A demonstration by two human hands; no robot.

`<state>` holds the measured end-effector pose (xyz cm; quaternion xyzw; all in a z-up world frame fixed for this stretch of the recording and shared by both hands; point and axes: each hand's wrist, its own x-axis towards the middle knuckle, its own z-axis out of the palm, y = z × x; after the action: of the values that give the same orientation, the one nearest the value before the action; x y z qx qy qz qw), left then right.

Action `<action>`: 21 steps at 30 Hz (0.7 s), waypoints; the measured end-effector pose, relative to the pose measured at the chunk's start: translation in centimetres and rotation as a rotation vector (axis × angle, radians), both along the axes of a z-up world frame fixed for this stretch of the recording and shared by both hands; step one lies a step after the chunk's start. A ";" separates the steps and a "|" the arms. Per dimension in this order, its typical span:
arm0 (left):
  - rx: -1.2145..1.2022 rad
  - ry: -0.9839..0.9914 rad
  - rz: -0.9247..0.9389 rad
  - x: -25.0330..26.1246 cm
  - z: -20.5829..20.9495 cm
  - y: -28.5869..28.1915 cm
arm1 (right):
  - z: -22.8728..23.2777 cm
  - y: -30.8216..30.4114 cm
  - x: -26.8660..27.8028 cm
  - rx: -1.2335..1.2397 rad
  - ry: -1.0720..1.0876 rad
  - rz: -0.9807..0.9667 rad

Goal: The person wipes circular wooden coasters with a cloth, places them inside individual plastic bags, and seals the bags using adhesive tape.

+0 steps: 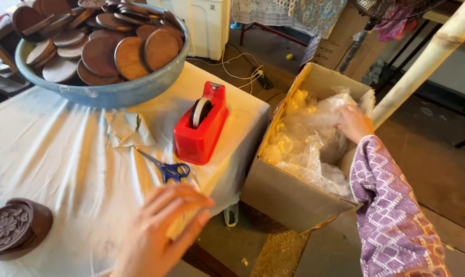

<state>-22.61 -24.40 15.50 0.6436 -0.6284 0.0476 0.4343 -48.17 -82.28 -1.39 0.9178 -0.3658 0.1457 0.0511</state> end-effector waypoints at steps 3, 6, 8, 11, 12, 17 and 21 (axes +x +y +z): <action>0.060 0.003 -0.072 0.0 -1.7 0.2 | 0.4 -0.8 -1.2 0.110 -0.183 -0.081; 0.103 0.058 -0.081 0.6 -2.8 0.4 | 5.3 1.9 -2.5 -0.033 -0.426 -0.013; 0.102 0.076 -0.077 1.1 -3.4 -0.3 | 7.8 2.4 -3.7 -0.024 -0.561 0.042; 0.110 0.125 -0.038 1.0 -3.9 -1.2 | 10.7 3.8 -4.3 0.179 -0.880 0.176; 0.126 0.156 -0.014 0.9 -4.0 -1.5 | 11.4 4.5 -4.4 0.383 -1.060 0.243; 0.127 0.412 -0.042 -2.5 -1.9 -5.7 | 12.8 10.7 -2.4 0.165 -0.874 0.307; 0.038 0.596 -0.219 -5.7 -2.3 -10.3 | 13.8 20.4 4.5 -0.075 -0.692 0.372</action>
<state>-28.32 -34.69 13.23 0.5658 -0.5399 -0.2017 0.5897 -43.67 -61.87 12.38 0.8625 -0.1834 0.4666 -0.0691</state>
